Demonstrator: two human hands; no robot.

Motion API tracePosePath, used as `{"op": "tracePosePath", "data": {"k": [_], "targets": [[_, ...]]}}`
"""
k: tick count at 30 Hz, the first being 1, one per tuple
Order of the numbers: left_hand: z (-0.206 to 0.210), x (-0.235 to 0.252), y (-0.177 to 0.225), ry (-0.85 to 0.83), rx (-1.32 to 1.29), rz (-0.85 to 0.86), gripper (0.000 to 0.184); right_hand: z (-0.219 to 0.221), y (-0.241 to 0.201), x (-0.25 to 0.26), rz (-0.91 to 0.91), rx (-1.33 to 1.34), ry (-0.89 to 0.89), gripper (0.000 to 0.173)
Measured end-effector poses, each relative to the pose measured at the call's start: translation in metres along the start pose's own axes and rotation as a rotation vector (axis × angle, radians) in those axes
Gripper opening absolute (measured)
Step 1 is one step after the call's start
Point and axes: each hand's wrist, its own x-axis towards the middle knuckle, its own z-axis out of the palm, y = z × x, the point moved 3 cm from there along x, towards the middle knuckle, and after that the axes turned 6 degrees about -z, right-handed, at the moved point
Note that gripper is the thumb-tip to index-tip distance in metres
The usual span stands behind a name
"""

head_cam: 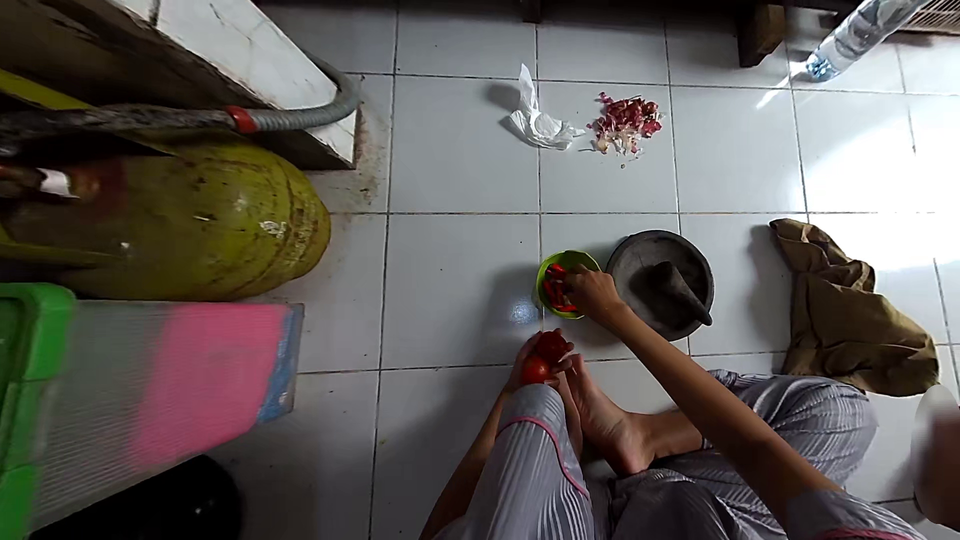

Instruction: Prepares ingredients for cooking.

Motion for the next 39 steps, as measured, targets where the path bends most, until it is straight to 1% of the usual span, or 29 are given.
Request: {"op": "tracePosePath", "data": {"k": [2,5,7,10,12,14,16,18,20,22,23,24,26,27,28,29,31,32,35,39], "targets": [[-0.004,0.004,-0.001,-0.028,-0.001,-0.006,0.055,0.000,0.002,0.003,-0.001,0.040,-0.012,0.022],[-0.008,0.003,-0.003,0.038,-0.001,0.037,0.048,-0.004,0.009,0.001,-0.024,0.148,-0.029,0.019],[-0.007,0.001,-0.004,0.021,-0.063,0.045,0.050,-0.001,0.008,-0.001,0.000,0.096,-0.059,0.020],[-0.007,0.002,-0.004,0.000,-0.059,0.016,0.052,0.003,-0.005,-0.005,0.058,-0.042,-0.108,0.021],[-0.006,0.004,-0.004,0.007,-0.072,0.014,0.053,0.000,-0.005,-0.007,0.033,0.003,-0.091,0.022],[-0.007,0.003,-0.003,0.033,-0.029,0.023,0.052,-0.011,0.012,-0.016,-0.053,0.193,0.045,0.019],[-0.009,0.003,-0.002,0.024,0.016,0.024,0.051,-0.031,0.033,-0.036,-0.108,0.274,0.270,0.020],[-0.013,0.003,-0.002,-0.030,0.046,-0.012,0.052,-0.051,0.054,-0.058,-0.023,0.229,0.405,0.021],[-0.011,0.003,-0.001,-0.029,0.065,-0.015,0.052,-0.057,0.071,-0.072,0.091,0.165,0.442,0.020],[-0.009,0.005,0.000,-0.011,0.079,-0.002,0.049,-0.052,0.075,-0.076,0.139,0.134,0.424,0.022],[-0.011,0.007,0.000,-0.003,0.091,-0.005,0.049,-0.048,0.070,-0.076,0.116,0.131,0.414,0.024],[-0.013,0.008,0.001,-0.004,0.111,-0.013,0.049,-0.042,0.062,-0.076,0.061,0.140,0.406,0.025],[-0.014,0.008,0.000,-0.001,0.142,-0.025,0.050,-0.024,0.042,-0.071,-0.110,0.152,0.419,0.021],[-0.013,0.007,0.001,-0.002,0.151,-0.020,0.051,-0.016,0.032,-0.066,-0.196,0.124,0.430,0.019],[-0.012,0.005,0.001,0.007,0.171,-0.010,0.052,-0.009,0.024,-0.057,-0.246,0.074,0.407,0.019],[-0.011,0.004,0.001,0.017,0.185,-0.003,0.052,-0.004,0.018,-0.048,-0.255,0.002,0.336,0.021],[-0.009,0.002,0.001,0.021,0.171,-0.012,0.052,0.002,0.011,-0.028,-0.193,-0.175,0.122,0.023],[-0.008,0.001,0.001,0.024,0.159,-0.016,0.052,0.004,0.009,-0.019,-0.181,-0.257,0.077,0.023],[-0.006,0.000,0.001,0.068,0.158,-0.016,0.052,0.006,0.007,-0.006,-0.176,-0.378,0.055,0.026],[-0.011,0.006,0.000,0.024,0.132,-0.009,0.051,0.018,0.009,-0.001,-0.128,-0.436,0.048,0.028]]}}
